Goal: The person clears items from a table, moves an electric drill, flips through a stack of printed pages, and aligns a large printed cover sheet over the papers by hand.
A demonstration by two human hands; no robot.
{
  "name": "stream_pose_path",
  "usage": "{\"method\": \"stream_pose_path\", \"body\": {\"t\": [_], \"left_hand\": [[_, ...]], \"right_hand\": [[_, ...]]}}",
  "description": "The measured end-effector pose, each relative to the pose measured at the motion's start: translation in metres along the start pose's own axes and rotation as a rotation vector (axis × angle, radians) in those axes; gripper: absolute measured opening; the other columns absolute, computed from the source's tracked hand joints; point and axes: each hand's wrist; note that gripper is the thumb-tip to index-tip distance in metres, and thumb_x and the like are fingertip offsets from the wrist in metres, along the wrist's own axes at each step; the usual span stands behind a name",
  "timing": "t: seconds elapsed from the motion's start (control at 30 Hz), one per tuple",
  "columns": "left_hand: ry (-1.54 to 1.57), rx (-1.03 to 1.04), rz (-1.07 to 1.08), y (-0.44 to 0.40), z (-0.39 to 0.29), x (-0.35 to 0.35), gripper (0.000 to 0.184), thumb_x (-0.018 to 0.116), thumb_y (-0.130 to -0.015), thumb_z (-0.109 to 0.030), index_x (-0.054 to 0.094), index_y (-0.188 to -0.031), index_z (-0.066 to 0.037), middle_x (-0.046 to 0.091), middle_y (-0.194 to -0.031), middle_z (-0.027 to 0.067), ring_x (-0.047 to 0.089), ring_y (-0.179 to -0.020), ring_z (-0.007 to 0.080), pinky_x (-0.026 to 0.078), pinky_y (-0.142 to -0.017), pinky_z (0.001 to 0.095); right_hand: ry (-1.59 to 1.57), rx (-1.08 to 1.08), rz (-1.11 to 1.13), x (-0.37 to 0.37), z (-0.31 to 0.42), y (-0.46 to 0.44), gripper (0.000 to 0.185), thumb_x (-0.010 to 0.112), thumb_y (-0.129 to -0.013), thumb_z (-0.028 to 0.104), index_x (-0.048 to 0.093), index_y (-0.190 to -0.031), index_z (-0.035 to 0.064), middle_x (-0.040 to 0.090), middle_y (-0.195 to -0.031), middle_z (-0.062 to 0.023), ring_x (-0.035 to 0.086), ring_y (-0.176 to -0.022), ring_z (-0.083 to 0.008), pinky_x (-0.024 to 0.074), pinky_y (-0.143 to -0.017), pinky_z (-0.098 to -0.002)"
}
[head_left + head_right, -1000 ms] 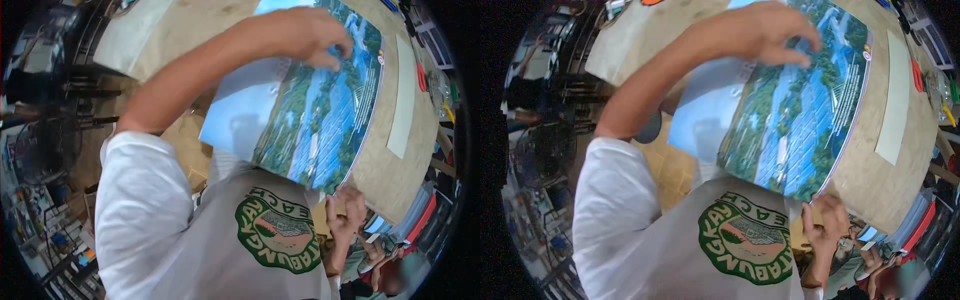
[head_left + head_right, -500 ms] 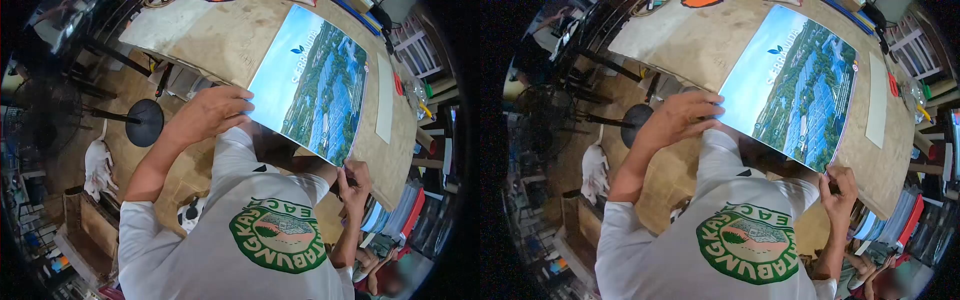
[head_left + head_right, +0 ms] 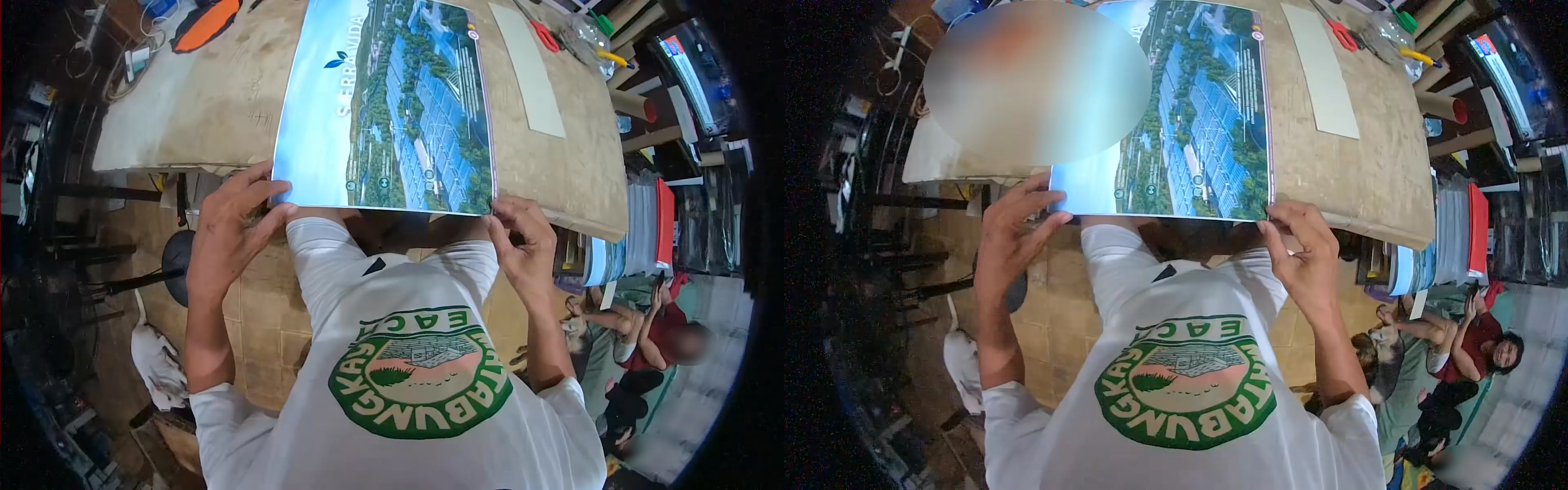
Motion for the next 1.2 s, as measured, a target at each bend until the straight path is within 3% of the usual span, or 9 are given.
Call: {"method": "stream_pose_path", "body": {"t": [0.57,0.63,0.7,0.73,0.83,0.9,0.93,1.0,1.2], "left_hand": [[-0.062,-0.036,-0.111,0.011,0.001,0.005,0.03,0.081,-0.074,-0.01,0.071,-0.102,-0.002,0.07,-0.104,0.0146,0.068,-0.092,0.0289,0.054,-0.08,0.0353],[0.034,-0.156,-0.205,0.015,0.0,0.016,0.029,0.084,-0.074,-0.012,0.07,-0.097,-0.002,0.069,-0.102,0.011,0.068,-0.096,0.0232,0.054,-0.083,0.0323],[0.471,-0.422,-0.353,0.022,0.014,0.048,0.034,0.084,-0.076,-0.017,0.065,-0.1,-0.002,0.066,-0.097,0.0084,0.068,-0.084,0.0192,0.055,-0.076,0.0355],[0.46,-0.418,-0.377,0.021,0.007,0.06,0.034,0.084,-0.076,-0.017,0.065,-0.1,-0.002,0.066,-0.097,0.0084,0.068,-0.084,0.0192,0.055,-0.076,0.0355],[0.859,-0.586,-0.628,0.023,-0.019,0.092,0.039,0.077,-0.085,-0.02,0.056,-0.113,-0.004,0.062,-0.102,0.007,0.065,-0.093,0.0169,0.054,-0.083,0.0368],[1.381,-0.781,-0.6,0.025,-0.033,0.107,0.03,0.065,-0.094,-0.02,0.052,-0.115,-0.003,0.063,-0.104,0.0092,0.065,-0.103,0.0226,0.052,-0.087,0.0361],[1.411,-0.787,-0.564,0.027,-0.038,0.115,0.03,0.065,-0.094,-0.02,0.052,-0.115,-0.003,0.063,-0.104,0.0092,0.065,-0.103,0.0226,0.052,-0.087,0.0361],[1.569,-0.789,-0.172,0.03,-0.047,0.131,0.032,0.056,-0.099,-0.03,0.054,-0.116,-0.003,0.063,-0.107,0.0128,0.065,-0.105,0.0266,0.051,-0.092,0.0382],[1.313,-0.861,0.039,-0.001,-0.056,0.135,0.057,0.057,-0.097,-0.044,0.063,-0.104,0.012,0.069,-0.094,0.0236,0.071,-0.086,0.0297,0.057,-0.078,0.0364]], "right_hand": [[0.097,-0.063,0.018,0.006,-0.003,0.005,0.022,0.073,-0.082,0.0,0.07,-0.103,0.0003,0.064,-0.097,-0.0129,0.064,-0.085,-0.0227,0.0505,-0.075,-0.0294],[0.121,-0.125,0.006,0.009,-0.003,0.006,0.022,0.073,-0.082,0.0,0.07,-0.103,0.0002,0.064,-0.097,-0.0133,0.063,-0.086,-0.0231,0.0503,-0.075,-0.0296],[0.181,-0.117,-0.005,0.008,-0.001,0.006,0.019,0.071,-0.083,0.001,0.07,-0.103,-0.0004,0.064,-0.098,-0.014,0.063,-0.087,-0.0241,0.0503,-0.075,-0.0307],[0.169,-0.14,-0.005,0.009,-0.003,0.005,0.019,0.071,-0.083,0.001,0.07,-0.103,-0.0004,0.064,-0.098,-0.014,0.063,-0.087,-0.0241,0.0503,-0.075,-0.0307],[0.197,-0.107,-0.005,0.009,-0.006,0.006,0.016,0.068,-0.086,0.004,0.069,-0.101,-0.0015,0.063,-0.102,-0.0145,0.063,-0.091,-0.0256,0.0509,-0.077,-0.0319],[0.168,-0.102,-0.019,0.013,0.0,0.002,0.015,0.068,-0.086,0.004,0.069,-0.101,-0.0015,0.063,-0.102,-0.0149,0.063,-0.092,-0.0262,0.0514,-0.078,-0.0324],[0.149,-0.079,-0.031,0.011,0.004,0.003,0.015,0.068,-0.086,0.004,0.069,-0.1,-0.0014,0.063,-0.103,-0.0152,0.063,-0.093,-0.0269,0.0519,-0.079,-0.0328],[0.135,-0.103,-0.039,0.011,0.004,0.002,0.014,0.069,-0.085,0.001,0.069,-0.099,-0.0002,0.064,-0.107,-0.0168,0.065,-0.092,-0.0282,0.0532,-0.079,-0.0336],[0.256,-0.233,-0.053,0.009,0.002,-0.004,0.013,0.071,-0.08,0.002,0.07,-0.093,0.0023,0.067,-0.107,-0.0145,0.066,-0.088,-0.0288,0.0531,-0.076,-0.0348]]}}
Point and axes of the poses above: each hand's wrist, its own y-axis away from the middle knuckle, its own x-axis out of the palm, z = x × y
